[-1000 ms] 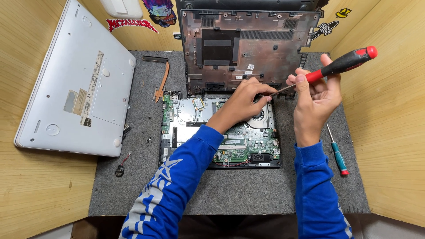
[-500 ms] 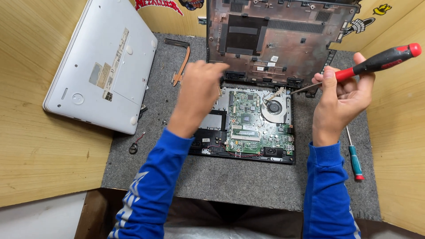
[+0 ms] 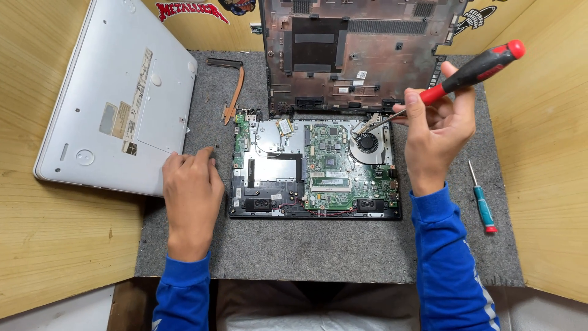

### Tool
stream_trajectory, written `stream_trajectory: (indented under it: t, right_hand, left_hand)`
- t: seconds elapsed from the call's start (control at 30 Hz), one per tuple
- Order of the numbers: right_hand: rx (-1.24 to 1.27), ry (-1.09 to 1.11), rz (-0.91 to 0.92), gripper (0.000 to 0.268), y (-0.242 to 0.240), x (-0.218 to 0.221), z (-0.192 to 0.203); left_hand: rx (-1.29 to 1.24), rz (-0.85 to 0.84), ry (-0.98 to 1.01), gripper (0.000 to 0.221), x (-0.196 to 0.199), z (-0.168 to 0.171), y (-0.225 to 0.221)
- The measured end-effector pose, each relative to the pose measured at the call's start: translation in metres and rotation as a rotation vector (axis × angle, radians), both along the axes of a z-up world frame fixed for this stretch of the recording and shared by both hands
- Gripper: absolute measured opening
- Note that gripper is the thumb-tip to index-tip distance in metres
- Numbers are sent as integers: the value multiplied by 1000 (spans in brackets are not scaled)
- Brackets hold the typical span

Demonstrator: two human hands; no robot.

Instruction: Disassembling a laptop to clean internal components with a brush and then beginning reassembly.

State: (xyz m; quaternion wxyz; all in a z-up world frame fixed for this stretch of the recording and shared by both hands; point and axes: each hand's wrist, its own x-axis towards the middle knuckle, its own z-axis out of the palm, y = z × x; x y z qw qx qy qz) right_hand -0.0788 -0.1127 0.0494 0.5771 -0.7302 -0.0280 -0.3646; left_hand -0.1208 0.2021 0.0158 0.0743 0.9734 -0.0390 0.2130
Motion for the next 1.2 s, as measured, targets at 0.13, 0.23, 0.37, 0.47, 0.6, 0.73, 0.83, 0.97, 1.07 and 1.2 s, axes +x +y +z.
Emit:
stream_trajectory:
  t: [0.13, 0.23, 0.37, 0.47, 0.6, 0.73, 0.83, 0.97, 1.07, 1.2]
  right_hand:
    - [-29, 25, 43, 42, 6, -1, -1]
    - [-84, 48, 61, 42, 9, -1, -5]
    - [-119, 13, 208, 38, 5, 3, -15]
    - [-164, 37, 223, 37, 3, 3, -14]
    - [-196, 8, 196, 35, 1, 2, -10]
    - [-285, -79, 66, 32, -11, 3, -7]
    - [-318, -148, -9, 31, -19, 5, -8]
    - [-432, -190, -132, 29, -29, 8, -15]
    - [-465, -169, -208, 27, -34, 11, -21]
    - [-466, -92, -251, 31, -29, 7, -12]
  left_hand:
    - [30, 87, 76, 23, 7, 20, -15]
    - [-39, -28, 23, 21, 19, 38, -36]
    - [-308, -451, 71, 17, 41, 32, -82]
    - [-355, -596, 133, 20, 54, 24, -118]
    - [-186, -608, 248, 27, 47, 24, -150]
    - [-99, -577, 161, 42, 34, 15, -163]
    - [-149, -581, 159, 22, 31, 7, -165]
    - [-462, -650, 277, 12, 35, 24, -162]
    - [-649, -699, 327, 10, 36, 39, -165]
    - [-864, -681, 288, 11, 42, 48, -171]
